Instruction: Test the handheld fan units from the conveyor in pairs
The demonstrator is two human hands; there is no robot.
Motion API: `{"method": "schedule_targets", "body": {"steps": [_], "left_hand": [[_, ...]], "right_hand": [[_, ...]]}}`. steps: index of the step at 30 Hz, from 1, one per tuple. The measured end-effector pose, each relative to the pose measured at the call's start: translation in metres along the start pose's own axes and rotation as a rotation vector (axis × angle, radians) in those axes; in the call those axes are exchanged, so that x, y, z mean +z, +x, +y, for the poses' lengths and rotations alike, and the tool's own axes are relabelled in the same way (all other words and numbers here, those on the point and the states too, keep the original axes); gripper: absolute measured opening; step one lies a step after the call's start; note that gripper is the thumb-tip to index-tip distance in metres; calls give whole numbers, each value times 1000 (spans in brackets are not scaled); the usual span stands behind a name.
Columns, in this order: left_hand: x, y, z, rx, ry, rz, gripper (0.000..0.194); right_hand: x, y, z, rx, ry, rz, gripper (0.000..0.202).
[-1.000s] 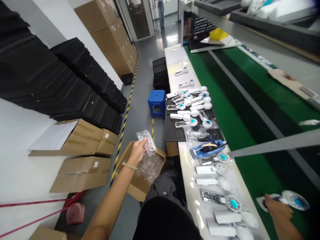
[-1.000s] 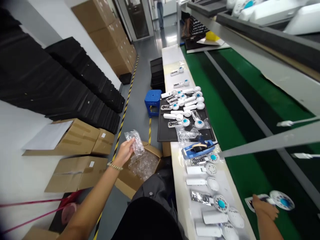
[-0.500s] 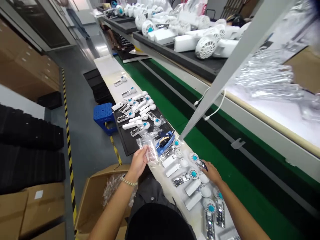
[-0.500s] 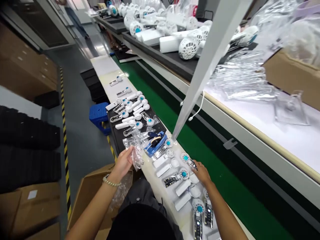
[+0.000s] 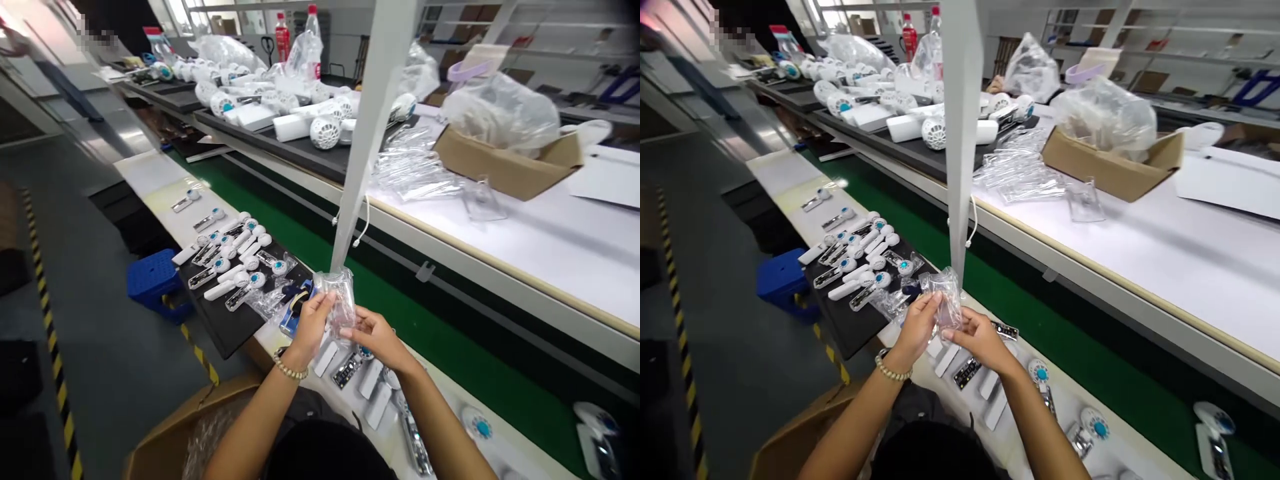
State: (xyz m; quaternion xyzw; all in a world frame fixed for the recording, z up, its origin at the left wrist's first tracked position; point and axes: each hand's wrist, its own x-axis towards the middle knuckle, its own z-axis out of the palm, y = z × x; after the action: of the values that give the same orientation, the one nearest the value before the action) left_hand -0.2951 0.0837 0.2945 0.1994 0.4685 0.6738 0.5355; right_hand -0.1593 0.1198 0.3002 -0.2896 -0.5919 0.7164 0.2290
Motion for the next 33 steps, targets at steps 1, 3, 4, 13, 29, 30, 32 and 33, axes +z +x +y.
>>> {"method": "schedule_targets", "body": {"steps": [1,3,4,13,29,30,32,33], "left_hand": [[5,1,0,-17,-63,-4,15],[12,3,1,-55,-192,-26,14],[14,4,2,-67,-224,-44,16],[21,-7,-6,-195,-148,-164,29],[33,-14,-28,-682,-565,-448,37],[30,-15,-29,-692,-562,-474,37],[23,-18,-30,-706,-548,-564,38],[20,-20,-30,-709,-541,-620,40]], "right_hand": [[1,-5,-9,-12,36,34,36],[-1,-12,-20,-8,18,126,28],[-2,-15,-22,1,1,147,25],[6,-5,-14,-7,178,357,26],[-3,-24,-63,-403,247,574,22],[-6,-24,-65,-410,308,598,23],[-12,-22,-69,-403,391,665,22],[-15,-21,-72,-390,418,698,21]]}}
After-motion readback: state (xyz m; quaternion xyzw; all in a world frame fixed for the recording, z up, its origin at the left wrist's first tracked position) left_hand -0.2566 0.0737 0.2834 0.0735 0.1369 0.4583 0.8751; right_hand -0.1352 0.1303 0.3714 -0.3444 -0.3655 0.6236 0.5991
